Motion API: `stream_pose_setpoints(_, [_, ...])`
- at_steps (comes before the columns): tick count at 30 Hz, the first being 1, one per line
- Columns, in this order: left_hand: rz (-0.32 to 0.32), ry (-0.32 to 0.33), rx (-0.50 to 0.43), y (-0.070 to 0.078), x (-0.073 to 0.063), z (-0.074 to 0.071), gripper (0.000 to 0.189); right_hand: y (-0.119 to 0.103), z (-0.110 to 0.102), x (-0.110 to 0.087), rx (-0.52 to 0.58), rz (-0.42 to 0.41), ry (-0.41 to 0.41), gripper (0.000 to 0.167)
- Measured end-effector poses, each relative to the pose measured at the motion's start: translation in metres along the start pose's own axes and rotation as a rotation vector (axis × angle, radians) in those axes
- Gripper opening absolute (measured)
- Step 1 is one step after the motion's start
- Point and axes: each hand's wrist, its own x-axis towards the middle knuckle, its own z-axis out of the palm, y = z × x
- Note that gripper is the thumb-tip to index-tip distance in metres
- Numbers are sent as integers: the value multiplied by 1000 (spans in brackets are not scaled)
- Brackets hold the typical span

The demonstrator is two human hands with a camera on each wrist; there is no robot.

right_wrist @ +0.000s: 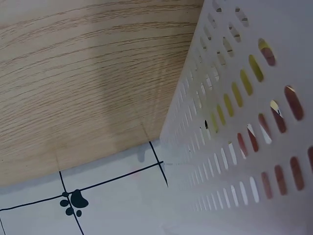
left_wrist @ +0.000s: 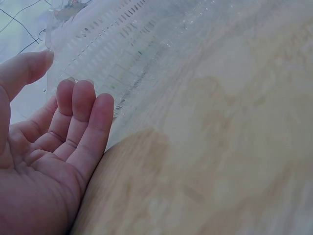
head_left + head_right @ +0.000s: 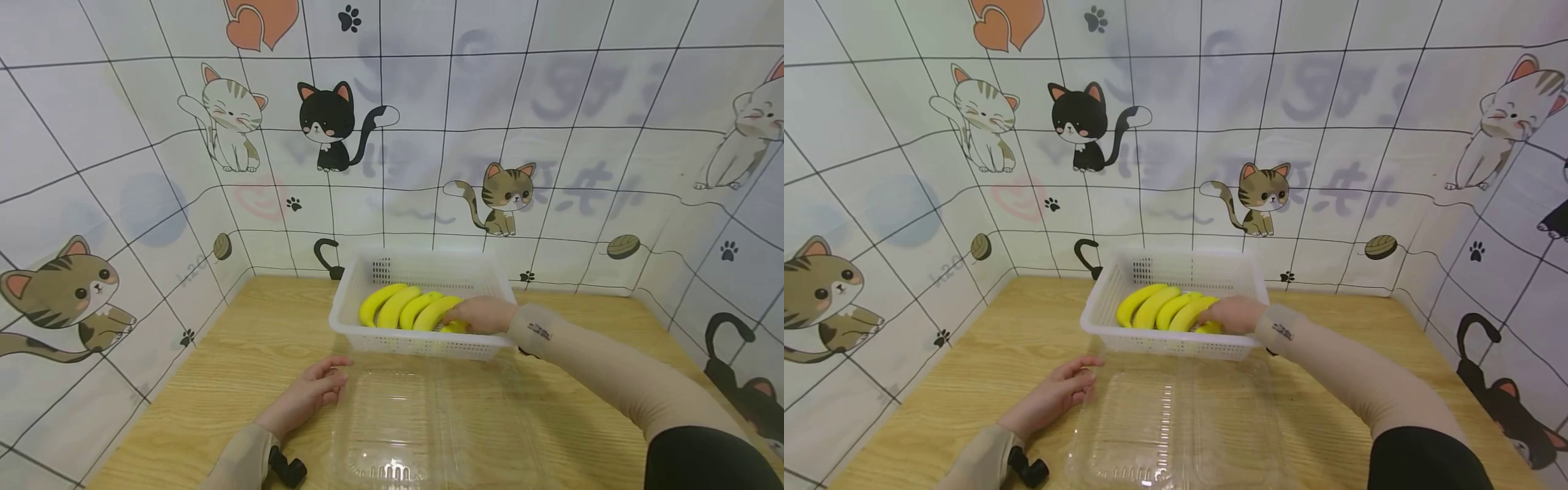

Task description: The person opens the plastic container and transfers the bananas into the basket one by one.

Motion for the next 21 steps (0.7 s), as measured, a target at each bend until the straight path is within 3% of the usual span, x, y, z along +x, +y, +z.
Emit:
stream_pose_setpoints(14, [11, -6, 4, -2, 0, 0, 46, 5, -2, -2, 64, 6, 31, 53])
stream_pose_setpoints(21, [1, 14, 13, -4, 1, -1, 43, 5, -22, -7, 45, 77, 57, 41])
